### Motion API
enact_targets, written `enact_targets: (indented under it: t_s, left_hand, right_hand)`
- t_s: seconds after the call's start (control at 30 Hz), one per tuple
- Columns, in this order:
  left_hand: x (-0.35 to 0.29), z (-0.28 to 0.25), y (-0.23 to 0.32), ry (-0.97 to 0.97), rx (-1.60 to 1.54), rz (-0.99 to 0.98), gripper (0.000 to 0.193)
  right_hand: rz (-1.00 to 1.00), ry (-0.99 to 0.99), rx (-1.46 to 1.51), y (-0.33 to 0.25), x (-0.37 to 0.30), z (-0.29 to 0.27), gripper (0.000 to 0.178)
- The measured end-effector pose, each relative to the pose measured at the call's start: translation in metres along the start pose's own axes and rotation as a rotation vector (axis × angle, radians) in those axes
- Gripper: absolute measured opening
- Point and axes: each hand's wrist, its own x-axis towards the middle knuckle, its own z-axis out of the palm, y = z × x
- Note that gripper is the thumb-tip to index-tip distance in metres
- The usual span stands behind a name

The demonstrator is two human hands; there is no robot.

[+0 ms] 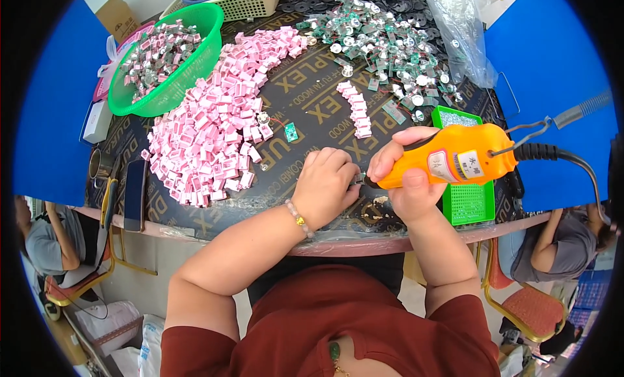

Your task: The person is assembling small pink plastic parts onto silver metal bases at a factory workbench.

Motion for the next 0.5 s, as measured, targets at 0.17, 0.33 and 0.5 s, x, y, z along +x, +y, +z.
enact_targets:
  t_s: [0.17,0.33,0.5]
  left_hand:
    - [-0.0012,0.0019,-0.001,0.015,-0.018,0.002,0.024]
    - [-0.0013,0.0023,-0.0007,0.017,-0.014,-0.001,0.023]
    - [-0.0008,0.0021,-0.0003,0.014,-0.01,-0.003,0.022]
  right_hand:
    - [0.044,0.035,-0.135,-0.0046,0.0019,0.0057,0.056]
    - [0.028,0.031,-0.141,-0.0044,0.0019,0.0067,0.056]
    - [0.024,0.026,-0.07,-0.0025,0.001,0.0034,0.053]
